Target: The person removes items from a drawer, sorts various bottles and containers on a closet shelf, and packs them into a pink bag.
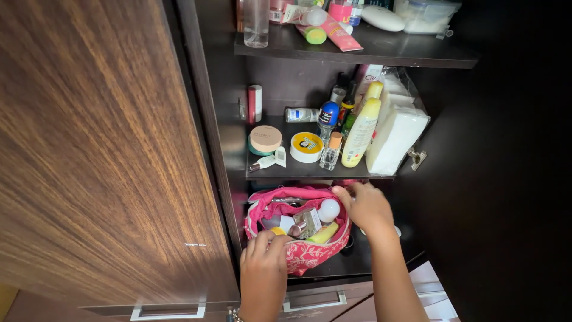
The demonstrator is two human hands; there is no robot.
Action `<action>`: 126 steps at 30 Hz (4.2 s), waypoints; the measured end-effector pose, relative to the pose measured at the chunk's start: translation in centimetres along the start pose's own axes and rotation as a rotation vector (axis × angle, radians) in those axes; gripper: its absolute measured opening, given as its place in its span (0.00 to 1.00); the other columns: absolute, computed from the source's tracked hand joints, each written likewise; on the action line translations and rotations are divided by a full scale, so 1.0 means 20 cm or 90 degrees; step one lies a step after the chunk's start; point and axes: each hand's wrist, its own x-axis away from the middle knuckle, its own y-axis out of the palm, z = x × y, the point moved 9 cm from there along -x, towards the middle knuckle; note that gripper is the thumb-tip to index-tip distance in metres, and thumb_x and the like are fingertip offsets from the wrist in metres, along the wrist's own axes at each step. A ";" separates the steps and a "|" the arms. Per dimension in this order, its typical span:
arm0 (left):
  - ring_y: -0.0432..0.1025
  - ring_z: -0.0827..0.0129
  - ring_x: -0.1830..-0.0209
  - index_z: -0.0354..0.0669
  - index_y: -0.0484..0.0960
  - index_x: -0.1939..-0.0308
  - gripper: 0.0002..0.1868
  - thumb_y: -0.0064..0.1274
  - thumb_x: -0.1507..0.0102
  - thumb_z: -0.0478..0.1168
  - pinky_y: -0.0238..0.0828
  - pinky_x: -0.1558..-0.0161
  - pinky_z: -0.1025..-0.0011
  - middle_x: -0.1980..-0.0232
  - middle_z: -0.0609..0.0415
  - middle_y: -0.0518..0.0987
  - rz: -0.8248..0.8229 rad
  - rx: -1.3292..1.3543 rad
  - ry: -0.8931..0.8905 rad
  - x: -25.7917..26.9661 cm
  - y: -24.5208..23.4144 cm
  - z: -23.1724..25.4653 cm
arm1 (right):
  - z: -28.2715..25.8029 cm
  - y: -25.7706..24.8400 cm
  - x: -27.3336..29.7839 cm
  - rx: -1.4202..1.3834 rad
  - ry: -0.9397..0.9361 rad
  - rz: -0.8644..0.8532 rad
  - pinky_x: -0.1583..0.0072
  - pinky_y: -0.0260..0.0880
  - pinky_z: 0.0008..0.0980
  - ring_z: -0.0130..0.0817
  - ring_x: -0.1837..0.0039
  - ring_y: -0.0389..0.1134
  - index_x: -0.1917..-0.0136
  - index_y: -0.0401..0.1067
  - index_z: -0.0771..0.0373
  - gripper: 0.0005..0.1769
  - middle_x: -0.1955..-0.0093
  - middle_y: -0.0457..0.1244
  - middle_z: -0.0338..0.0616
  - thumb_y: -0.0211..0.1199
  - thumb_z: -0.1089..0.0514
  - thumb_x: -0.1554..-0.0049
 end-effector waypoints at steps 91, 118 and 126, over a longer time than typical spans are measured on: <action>0.74 0.50 0.53 0.36 0.81 0.52 0.14 0.51 0.41 0.26 0.71 0.53 0.60 0.52 0.44 0.77 0.077 0.144 -0.085 -0.06 0.06 -0.01 | 0.12 0.07 0.48 -0.417 -0.136 0.100 0.40 0.70 0.30 0.38 0.39 0.68 0.39 0.77 0.56 0.24 0.34 0.60 0.48 0.66 0.69 0.48; 0.73 0.54 0.53 0.42 0.80 0.64 0.06 0.55 0.37 0.40 0.67 0.49 0.55 0.61 0.50 0.78 -0.217 0.112 0.165 -0.45 0.69 0.39 | 0.25 0.04 0.30 -0.570 -0.151 0.227 0.39 0.68 0.27 0.27 0.42 0.67 0.43 0.70 0.65 0.18 0.43 0.65 0.41 0.69 0.68 0.46; 0.73 0.55 0.54 0.42 0.78 0.66 0.05 0.56 0.38 0.39 0.68 0.51 0.57 0.62 0.51 0.78 -0.208 0.163 0.166 -0.48 0.70 0.41 | 0.42 0.21 0.23 -0.861 0.104 -0.147 0.40 0.67 0.25 0.24 0.44 0.67 0.36 0.73 0.65 0.19 0.46 0.69 0.37 0.56 0.66 0.41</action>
